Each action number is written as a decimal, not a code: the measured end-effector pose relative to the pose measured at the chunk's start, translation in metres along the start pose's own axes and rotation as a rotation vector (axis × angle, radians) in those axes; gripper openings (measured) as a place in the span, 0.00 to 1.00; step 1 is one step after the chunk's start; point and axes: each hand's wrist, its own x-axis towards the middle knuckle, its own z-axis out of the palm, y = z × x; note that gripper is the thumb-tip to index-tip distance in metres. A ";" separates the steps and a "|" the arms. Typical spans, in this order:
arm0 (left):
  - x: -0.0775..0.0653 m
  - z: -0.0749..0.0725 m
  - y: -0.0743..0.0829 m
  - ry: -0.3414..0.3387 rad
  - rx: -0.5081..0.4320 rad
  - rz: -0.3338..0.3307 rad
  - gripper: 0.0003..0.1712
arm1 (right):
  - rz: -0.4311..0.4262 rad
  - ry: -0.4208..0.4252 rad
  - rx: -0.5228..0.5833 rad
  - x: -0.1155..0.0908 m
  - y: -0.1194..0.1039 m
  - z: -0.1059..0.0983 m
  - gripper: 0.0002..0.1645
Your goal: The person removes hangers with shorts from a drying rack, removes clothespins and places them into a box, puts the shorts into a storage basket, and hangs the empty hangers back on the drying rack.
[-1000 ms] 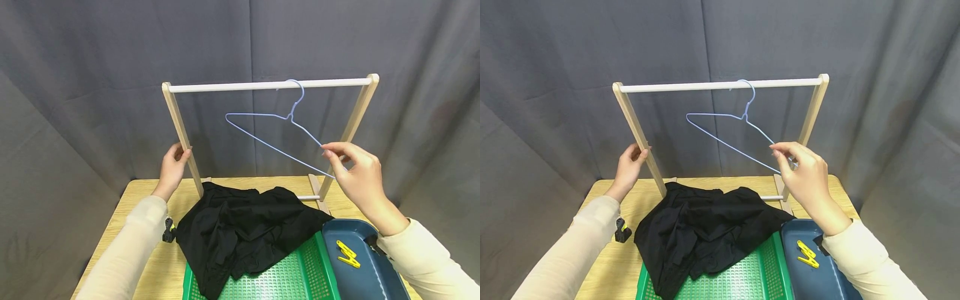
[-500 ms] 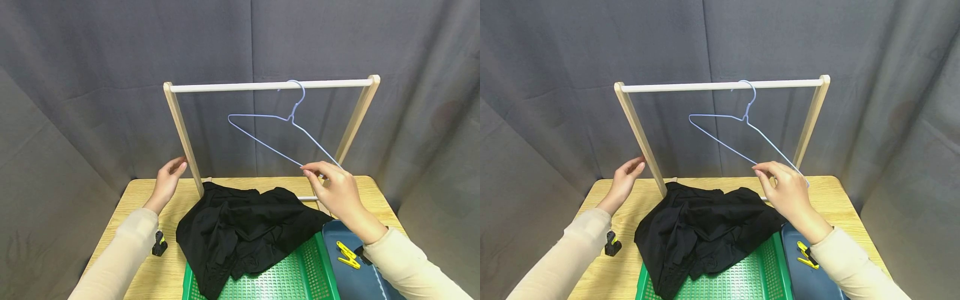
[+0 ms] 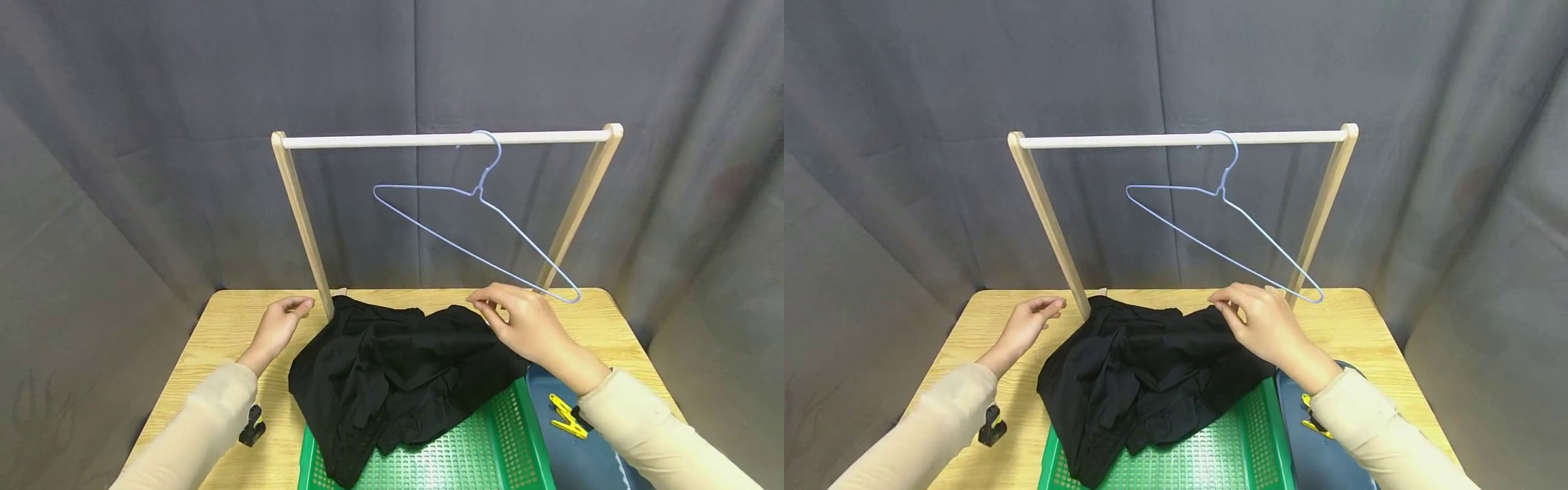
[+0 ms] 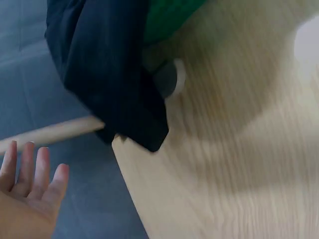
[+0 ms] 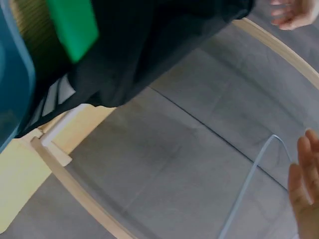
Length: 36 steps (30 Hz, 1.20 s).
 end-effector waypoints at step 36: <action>-0.023 0.037 -0.014 -0.096 0.271 0.045 0.15 | 0.204 -0.601 -0.190 -0.051 0.052 0.054 0.11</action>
